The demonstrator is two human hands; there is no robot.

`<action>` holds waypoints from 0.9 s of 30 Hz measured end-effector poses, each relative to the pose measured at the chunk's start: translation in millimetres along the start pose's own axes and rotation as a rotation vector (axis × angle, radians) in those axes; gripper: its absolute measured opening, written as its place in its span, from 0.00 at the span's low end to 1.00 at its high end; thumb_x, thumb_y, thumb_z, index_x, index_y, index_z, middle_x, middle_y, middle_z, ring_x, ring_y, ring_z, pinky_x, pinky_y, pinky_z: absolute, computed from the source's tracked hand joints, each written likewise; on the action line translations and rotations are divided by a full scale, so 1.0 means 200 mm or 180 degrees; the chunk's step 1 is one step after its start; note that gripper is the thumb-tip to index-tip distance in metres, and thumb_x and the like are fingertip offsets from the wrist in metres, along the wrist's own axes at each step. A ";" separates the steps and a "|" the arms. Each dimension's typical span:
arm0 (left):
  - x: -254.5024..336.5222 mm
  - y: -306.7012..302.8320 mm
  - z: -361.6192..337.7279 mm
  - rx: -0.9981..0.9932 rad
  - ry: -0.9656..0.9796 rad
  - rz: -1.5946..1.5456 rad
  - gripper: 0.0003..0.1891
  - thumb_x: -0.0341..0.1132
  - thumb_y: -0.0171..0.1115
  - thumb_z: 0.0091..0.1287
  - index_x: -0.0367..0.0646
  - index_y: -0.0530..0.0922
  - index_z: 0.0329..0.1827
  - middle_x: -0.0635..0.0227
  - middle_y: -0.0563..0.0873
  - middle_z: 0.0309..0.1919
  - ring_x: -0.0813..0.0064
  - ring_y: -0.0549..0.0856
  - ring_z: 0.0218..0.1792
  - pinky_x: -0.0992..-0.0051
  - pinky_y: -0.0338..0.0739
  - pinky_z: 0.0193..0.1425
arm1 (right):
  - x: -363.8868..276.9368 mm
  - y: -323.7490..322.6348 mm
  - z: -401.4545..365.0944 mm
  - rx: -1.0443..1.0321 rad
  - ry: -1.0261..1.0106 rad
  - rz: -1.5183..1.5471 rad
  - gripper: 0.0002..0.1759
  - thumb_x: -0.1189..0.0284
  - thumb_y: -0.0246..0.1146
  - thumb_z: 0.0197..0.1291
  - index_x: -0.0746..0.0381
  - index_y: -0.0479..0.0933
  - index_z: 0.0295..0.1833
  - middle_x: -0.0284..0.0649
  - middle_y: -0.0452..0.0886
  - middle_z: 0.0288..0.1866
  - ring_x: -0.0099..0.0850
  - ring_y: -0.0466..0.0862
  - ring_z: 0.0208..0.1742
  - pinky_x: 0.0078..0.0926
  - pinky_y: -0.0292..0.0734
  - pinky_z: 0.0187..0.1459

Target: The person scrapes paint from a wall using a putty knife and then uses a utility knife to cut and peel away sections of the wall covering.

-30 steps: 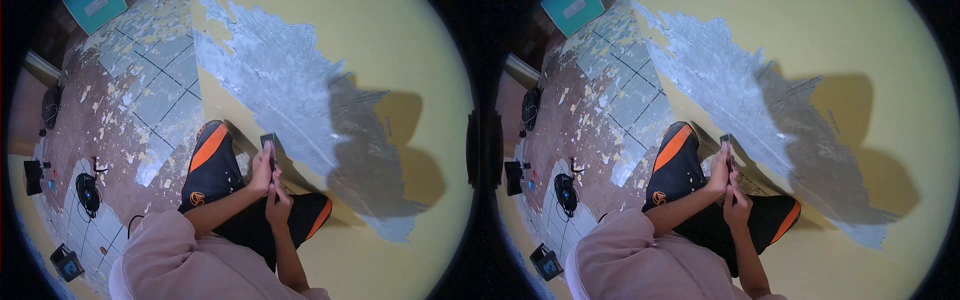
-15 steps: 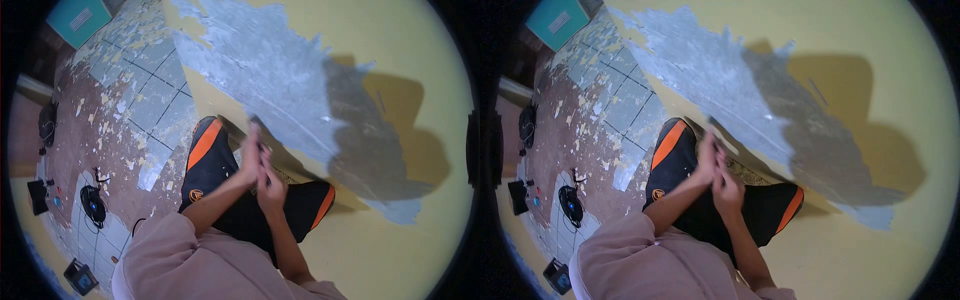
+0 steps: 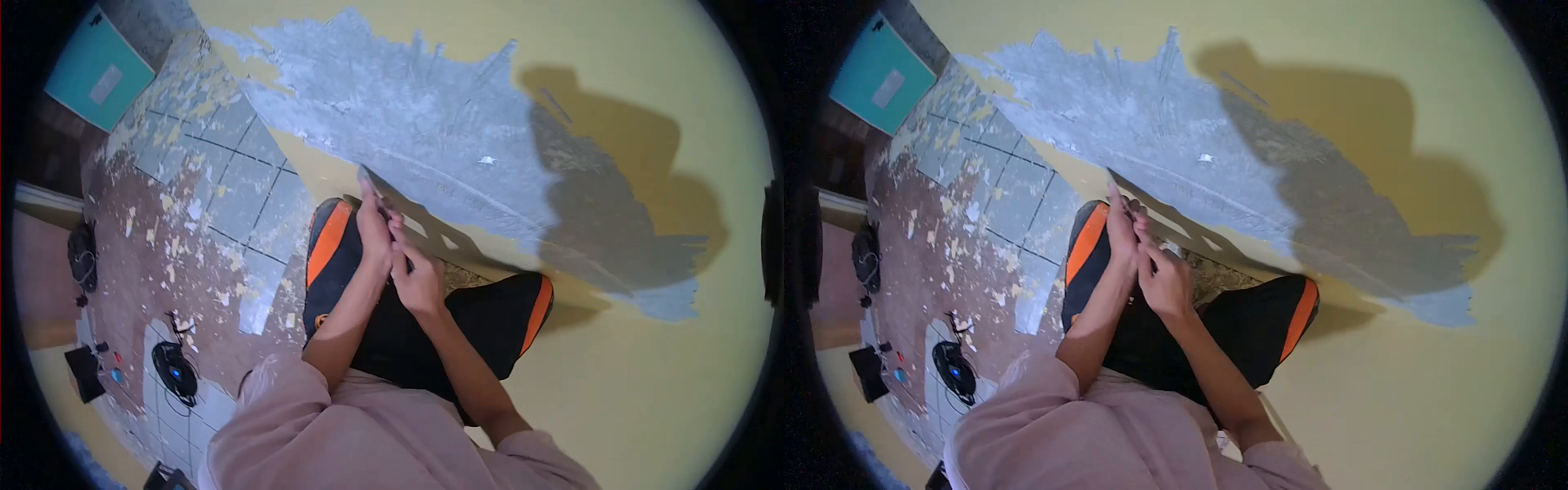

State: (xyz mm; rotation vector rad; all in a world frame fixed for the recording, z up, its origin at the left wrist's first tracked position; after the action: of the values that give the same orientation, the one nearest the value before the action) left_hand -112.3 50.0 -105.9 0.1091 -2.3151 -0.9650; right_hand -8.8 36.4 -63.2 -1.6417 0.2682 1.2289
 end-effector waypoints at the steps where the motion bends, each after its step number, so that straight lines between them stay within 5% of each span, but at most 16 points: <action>1: 0.01 -0.01 0.00 0.0004 0.0011 0.0121 0.24 0.59 0.47 0.69 0.54 0.66 0.20 0.80 0.66 0.11 0.88 0.64 0.10 0.86 0.56 0.11 | -0.05 0.01 0.01 -0.0014 0.0110 -0.0014 0.16 0.75 0.57 0.60 0.66 0.77 0.54 0.49 0.80 0.51 0.38 0.80 0.56 0.30 0.69 0.59; 2: 0.01 -0.02 0.00 0.0003 0.0030 0.0217 0.24 0.59 0.47 0.69 0.54 0.66 0.20 0.80 0.66 0.11 0.88 0.64 0.10 0.86 0.56 0.11 | -0.02 0.02 -0.01 0.0025 0.0086 0.0020 0.16 0.75 0.57 0.60 0.66 0.77 0.54 0.49 0.80 0.51 0.38 0.80 0.56 0.30 0.69 0.59; 4: -0.19 -0.14 0.00 -0.0015 -0.0234 0.0835 0.26 0.60 0.47 0.68 0.48 0.70 0.23 0.73 0.70 0.13 0.82 0.71 0.13 0.82 0.65 0.17 | 0.07 -0.05 -0.12 0.0659 -0.0459 0.0084 0.16 0.73 0.58 0.59 0.60 0.77 0.54 0.54 0.81 0.40 0.48 0.83 0.39 0.38 0.77 0.39; 6: -0.32 -0.06 -0.11 -0.0123 -0.0537 0.0614 0.25 0.61 0.51 0.66 0.49 0.68 0.21 0.73 0.69 0.13 0.81 0.71 0.13 0.81 0.63 0.16 | 0.12 -0.09 -0.17 0.1000 -0.0463 0.0193 0.15 0.72 0.59 0.58 0.61 0.79 0.51 0.53 0.81 0.40 0.47 0.83 0.39 0.37 0.77 0.39; 9: -0.21 -0.13 -0.01 0.0195 -0.0286 0.0499 0.23 0.56 0.50 0.68 0.51 0.63 0.20 0.74 0.66 0.14 0.81 0.68 0.13 0.83 0.62 0.16 | 0.19 -0.05 -0.15 0.0513 0.0024 0.0136 0.10 0.68 0.61 0.57 0.57 0.82 0.43 0.51 0.81 0.31 0.46 0.83 0.34 0.37 0.77 0.35; 10: -0.13 -0.12 0.02 -0.0056 0.0073 0.0391 0.21 0.55 0.49 0.69 0.51 0.63 0.23 0.75 0.66 0.15 0.82 0.67 0.14 0.83 0.62 0.17 | 0.13 -0.03 -0.09 0.0082 0.0388 0.0300 0.08 0.72 0.60 0.57 0.61 0.81 0.40 0.50 0.82 0.36 0.47 0.83 0.38 0.34 0.77 0.38; 13: -0.01 -0.21 0.15 -0.0479 0.0284 0.0443 0.17 0.52 0.46 0.71 0.50 0.69 0.32 0.76 0.70 0.20 0.84 0.69 0.18 0.85 0.64 0.20 | 0.03 0.03 -0.04 0.0274 -0.0555 0.0687 0.23 0.67 0.55 0.63 0.49 0.68 0.65 0.54 0.80 0.41 0.52 0.80 0.38 0.40 0.76 0.40; 16: -0.01 -0.14 0.02 -0.0685 0.0322 0.0661 0.18 0.52 0.42 0.73 0.48 0.73 0.45 0.76 0.75 0.26 0.84 0.70 0.22 0.84 0.64 0.23 | -0.01 -0.09 -0.16 -0.0567 0.0077 0.0592 0.26 0.67 0.53 0.64 0.51 0.62 0.69 0.54 0.77 0.51 0.54 0.78 0.47 0.39 0.75 0.49; 17: -0.05 -0.07 -0.09 -0.0666 0.0296 0.0782 0.17 0.51 0.43 0.73 0.48 0.73 0.45 0.76 0.75 0.26 0.84 0.70 0.22 0.83 0.65 0.25 | 0.02 -0.12 -0.23 0.0069 -0.0569 0.0822 0.28 0.69 0.55 0.63 0.54 0.62 0.69 0.54 0.76 0.54 0.49 0.79 0.52 0.37 0.73 0.52; 20: -0.23 -0.06 -0.24 -0.0945 -0.0046 0.0963 0.15 0.50 0.46 0.73 0.49 0.72 0.45 0.77 0.77 0.31 0.83 0.74 0.29 0.77 0.70 0.35 | 0.15 -0.30 -0.46 0.0362 -0.0148 0.1373 0.29 0.70 0.58 0.62 0.58 0.61 0.69 0.51 0.76 0.57 0.42 0.78 0.57 0.34 0.71 0.55; 22: -0.35 0.02 -0.36 -0.1120 -0.0251 0.0804 0.16 0.50 0.45 0.73 0.48 0.72 0.46 0.77 0.78 0.34 0.81 0.77 0.35 0.75 0.72 0.39 | 0.24 -0.42 -0.59 -0.0147 0.0771 0.1871 0.30 0.68 0.61 0.62 0.62 0.62 0.67 0.38 0.78 0.36 0.24 0.77 0.33 0.22 0.72 0.34; 24: -0.47 0.06 -0.50 -0.1400 -0.0678 0.1329 0.16 0.47 0.44 0.74 0.46 0.71 0.51 0.74 0.79 0.38 0.79 0.79 0.40 0.73 0.75 0.43 | 0.28 -0.53 -0.76 -0.0185 0.1713 0.3071 0.26 0.64 0.58 0.64 0.60 0.64 0.66 0.29 0.70 0.26 0.18 0.66 0.23 0.16 0.62 0.23; 27: -0.58 0.11 -0.66 -0.2201 -0.0967 0.1489 0.14 0.45 0.48 0.73 0.45 0.71 0.50 0.72 0.79 0.39 0.77 0.81 0.37 0.75 0.78 0.40 | 0.32 -0.64 -0.94 -0.0097 0.1949 0.4304 0.26 0.63 0.55 0.66 0.57 0.64 0.67 0.28 0.65 0.24 0.16 0.63 0.22 0.13 0.57 0.21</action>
State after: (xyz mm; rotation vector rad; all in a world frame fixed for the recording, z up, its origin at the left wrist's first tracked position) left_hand 60.6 19.5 -80.4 -0.8682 -1.9742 -1.5236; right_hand 215.7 -33.9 -47.7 -1.8082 1.9758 1.5570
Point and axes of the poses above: each hand's wrist, its own z-axis towards the middle knuckle, its own y-axis out of the palm, x = y × z, the point moved 4 cm from there along z, towards the middle knuckle
